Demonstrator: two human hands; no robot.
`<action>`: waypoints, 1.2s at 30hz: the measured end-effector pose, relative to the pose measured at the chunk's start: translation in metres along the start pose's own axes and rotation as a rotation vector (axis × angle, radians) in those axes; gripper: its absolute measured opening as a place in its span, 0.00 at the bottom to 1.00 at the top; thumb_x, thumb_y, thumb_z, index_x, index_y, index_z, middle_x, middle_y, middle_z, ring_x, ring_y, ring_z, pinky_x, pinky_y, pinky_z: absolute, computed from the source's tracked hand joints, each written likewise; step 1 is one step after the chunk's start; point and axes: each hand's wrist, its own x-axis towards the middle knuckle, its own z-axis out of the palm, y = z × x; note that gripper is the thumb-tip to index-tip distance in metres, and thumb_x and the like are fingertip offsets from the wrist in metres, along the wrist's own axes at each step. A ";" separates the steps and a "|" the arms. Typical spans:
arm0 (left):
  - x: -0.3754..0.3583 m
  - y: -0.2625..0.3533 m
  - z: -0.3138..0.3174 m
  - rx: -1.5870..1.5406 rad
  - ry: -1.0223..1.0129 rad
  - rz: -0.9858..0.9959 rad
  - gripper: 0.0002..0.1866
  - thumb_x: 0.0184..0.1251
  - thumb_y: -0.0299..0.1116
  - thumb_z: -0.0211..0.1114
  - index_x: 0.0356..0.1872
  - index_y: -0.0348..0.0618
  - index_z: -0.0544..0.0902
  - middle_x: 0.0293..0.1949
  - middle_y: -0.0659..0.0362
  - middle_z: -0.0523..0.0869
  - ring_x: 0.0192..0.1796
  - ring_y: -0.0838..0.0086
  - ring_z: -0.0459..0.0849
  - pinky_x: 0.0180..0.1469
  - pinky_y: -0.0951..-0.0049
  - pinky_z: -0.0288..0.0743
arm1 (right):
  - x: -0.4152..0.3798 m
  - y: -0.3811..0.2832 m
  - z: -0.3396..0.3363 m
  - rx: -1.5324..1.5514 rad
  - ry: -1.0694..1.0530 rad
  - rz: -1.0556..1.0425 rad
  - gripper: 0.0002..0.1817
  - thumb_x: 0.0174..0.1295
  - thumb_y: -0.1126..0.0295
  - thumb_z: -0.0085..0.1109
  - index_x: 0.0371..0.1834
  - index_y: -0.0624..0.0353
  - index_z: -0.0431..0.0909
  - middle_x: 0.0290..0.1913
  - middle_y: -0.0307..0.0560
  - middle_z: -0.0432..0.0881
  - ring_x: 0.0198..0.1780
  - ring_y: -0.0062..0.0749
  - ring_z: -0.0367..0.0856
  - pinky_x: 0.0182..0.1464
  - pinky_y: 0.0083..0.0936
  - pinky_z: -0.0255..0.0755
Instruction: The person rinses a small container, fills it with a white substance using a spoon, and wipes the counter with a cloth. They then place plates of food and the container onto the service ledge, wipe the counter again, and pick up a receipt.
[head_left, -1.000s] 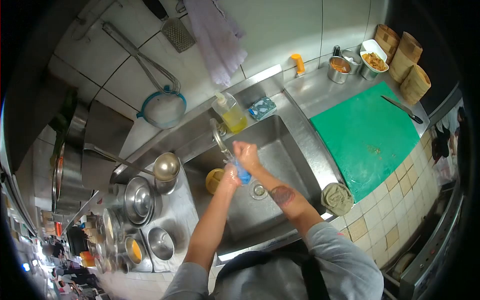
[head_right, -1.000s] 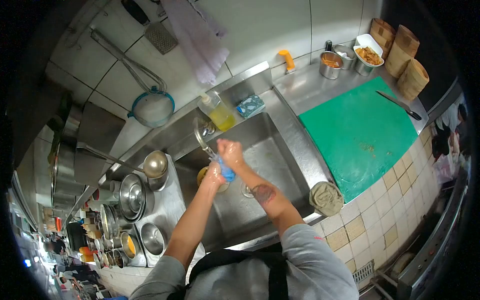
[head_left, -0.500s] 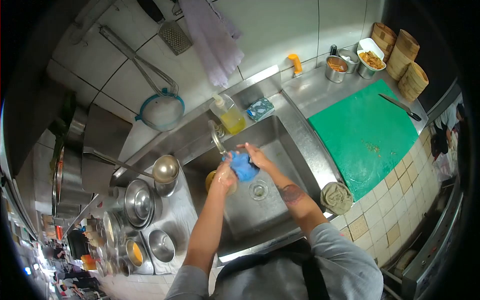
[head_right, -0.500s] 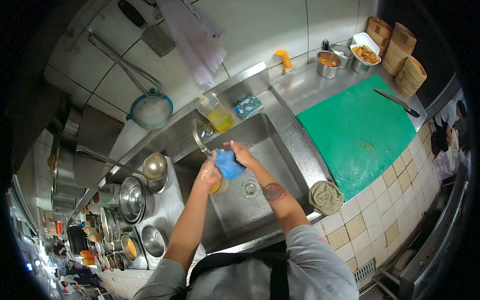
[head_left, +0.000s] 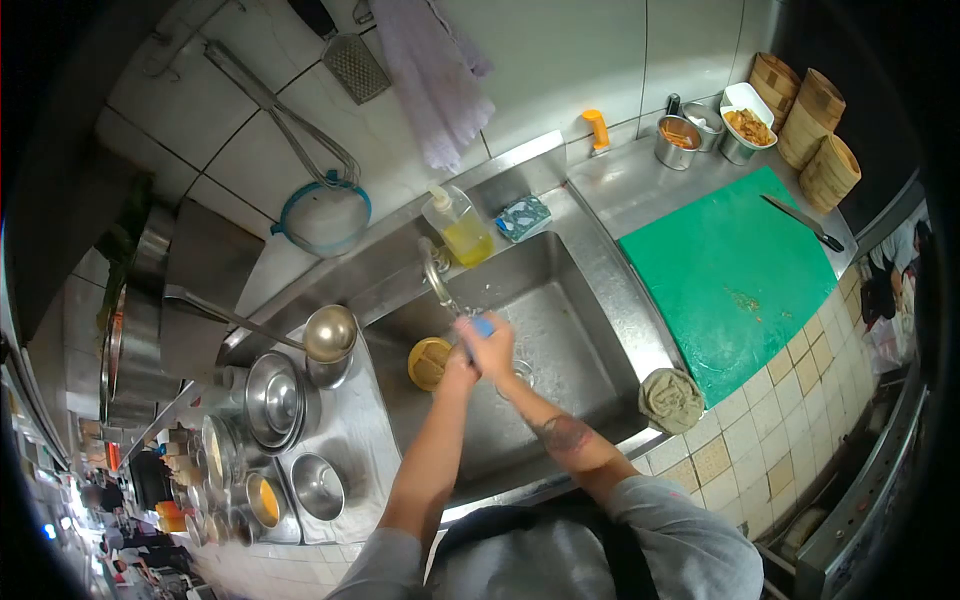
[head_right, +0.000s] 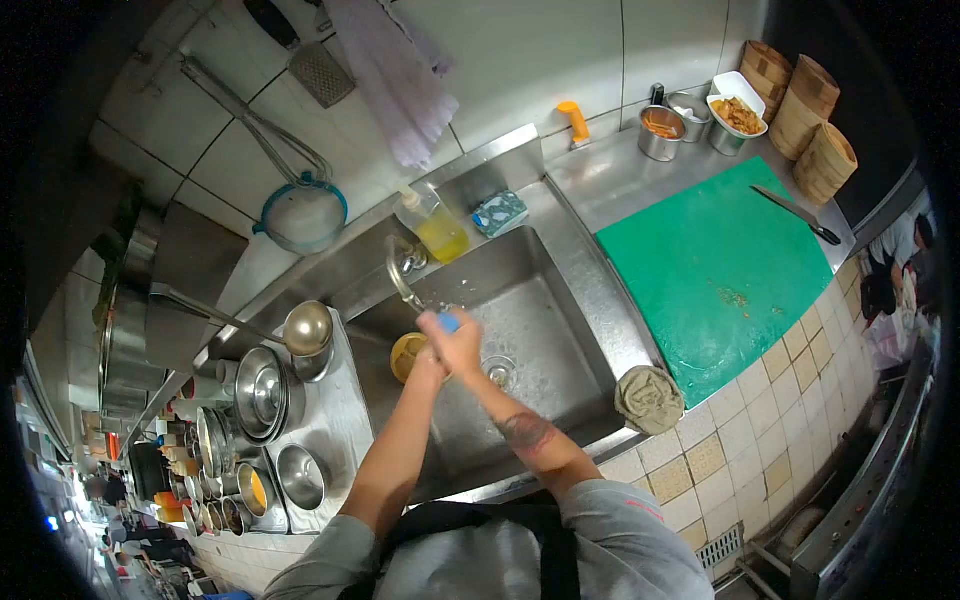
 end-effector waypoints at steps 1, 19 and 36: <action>-0.004 -0.002 0.001 -0.016 -0.148 0.021 0.11 0.72 0.43 0.55 0.45 0.49 0.77 0.39 0.62 0.82 0.43 0.71 0.82 0.50 0.67 0.77 | -0.016 -0.003 0.004 -0.072 -0.066 -0.373 0.17 0.47 0.59 0.73 0.20 0.61 0.78 0.20 0.45 0.78 0.26 0.34 0.79 0.35 0.29 0.73; -0.005 0.020 0.047 -0.086 -0.565 0.077 0.17 0.69 0.48 0.55 0.46 0.46 0.76 0.46 0.61 0.80 0.52 0.72 0.78 0.56 0.65 0.72 | 0.056 0.011 0.008 -0.199 -0.121 -0.838 0.14 0.48 0.65 0.65 0.16 0.61 0.72 0.20 0.56 0.75 0.25 0.55 0.76 0.28 0.40 0.70; -0.055 0.025 0.087 0.155 -0.273 0.254 0.14 0.72 0.46 0.52 0.47 0.49 0.76 0.43 0.64 0.81 0.48 0.73 0.80 0.53 0.66 0.75 | 0.048 -0.013 0.007 -0.256 -0.094 -0.672 0.10 0.48 0.65 0.63 0.19 0.59 0.76 0.23 0.54 0.79 0.31 0.53 0.80 0.36 0.42 0.74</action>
